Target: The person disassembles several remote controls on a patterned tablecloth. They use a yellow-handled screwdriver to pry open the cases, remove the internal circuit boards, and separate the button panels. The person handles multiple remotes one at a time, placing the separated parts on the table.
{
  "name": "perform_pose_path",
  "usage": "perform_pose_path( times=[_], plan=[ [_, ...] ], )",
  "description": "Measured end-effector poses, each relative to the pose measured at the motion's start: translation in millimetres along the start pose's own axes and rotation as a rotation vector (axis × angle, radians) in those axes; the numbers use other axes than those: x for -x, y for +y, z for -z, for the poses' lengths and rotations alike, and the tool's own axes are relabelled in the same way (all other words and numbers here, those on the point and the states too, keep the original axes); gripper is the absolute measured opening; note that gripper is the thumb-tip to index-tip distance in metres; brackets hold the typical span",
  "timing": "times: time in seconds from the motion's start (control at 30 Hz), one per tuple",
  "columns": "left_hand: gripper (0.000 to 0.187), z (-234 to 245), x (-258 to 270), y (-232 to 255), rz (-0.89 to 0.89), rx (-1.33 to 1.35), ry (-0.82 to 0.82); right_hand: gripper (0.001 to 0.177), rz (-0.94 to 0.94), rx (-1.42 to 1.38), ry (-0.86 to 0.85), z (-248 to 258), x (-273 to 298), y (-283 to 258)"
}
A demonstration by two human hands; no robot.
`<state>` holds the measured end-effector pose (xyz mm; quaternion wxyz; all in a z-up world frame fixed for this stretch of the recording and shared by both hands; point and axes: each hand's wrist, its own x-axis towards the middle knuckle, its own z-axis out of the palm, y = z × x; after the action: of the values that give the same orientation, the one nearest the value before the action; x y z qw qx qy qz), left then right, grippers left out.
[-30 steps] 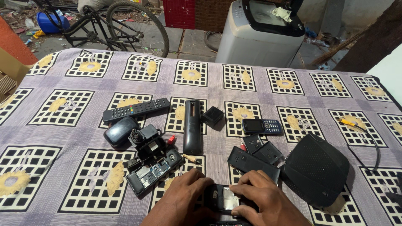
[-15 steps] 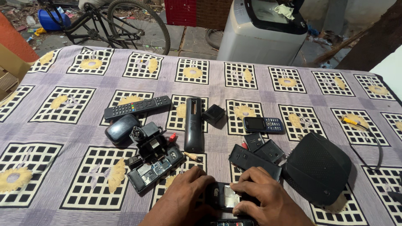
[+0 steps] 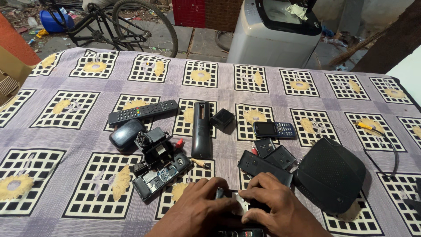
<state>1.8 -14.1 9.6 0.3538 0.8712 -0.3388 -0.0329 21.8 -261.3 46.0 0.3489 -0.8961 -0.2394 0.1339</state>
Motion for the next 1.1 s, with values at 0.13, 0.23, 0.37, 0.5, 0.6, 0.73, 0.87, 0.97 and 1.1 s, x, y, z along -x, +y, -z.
perform_pose_path(
  times=[0.13, 0.23, 0.37, 0.5, 0.6, 0.73, 0.87, 0.97, 1.1],
  plan=[
    [0.03, 4, 0, 2, 0.023, 0.048, -0.028, 0.052, -0.134, -0.014, -0.056, 2, -1, -5],
    [0.029, 6, -1, 5, 0.037, 0.024, -0.04, 0.053, -0.112, -0.024, -0.04, 2, 0, -5],
    [0.032, 4, -1, 5, 0.011, 0.01, -0.012, 0.054, 0.002, -0.058, 0.018, 4, 2, 2],
    [0.04, 0, 0, 4, 0.018, -0.03, -0.015, 0.049, -0.137, -0.052, 0.062, 13, 8, 6],
    [0.041, -2, 0, 3, 0.026, -0.024, -0.036, 0.031, -0.062, -0.032, 0.031, 20, 15, 9],
    [0.039, 0, 0, 4, 0.031, 0.011, -0.011, 0.029, -0.068, -0.019, 0.027, 16, 16, 6],
    [0.037, 4, -2, 8, 0.052, 0.013, -0.042, 0.036, -0.044, 0.047, 0.076, 9, 12, 0],
    [0.034, 6, -4, 10, 0.098, 0.032, -0.082, 0.039, -0.027, 0.042, 0.08, 6, 9, -3],
    [0.036, 3, -3, 2, 0.056, 0.037, -0.039, 0.041, -0.12, -0.002, 0.049, 4, 6, -8]
  ],
)
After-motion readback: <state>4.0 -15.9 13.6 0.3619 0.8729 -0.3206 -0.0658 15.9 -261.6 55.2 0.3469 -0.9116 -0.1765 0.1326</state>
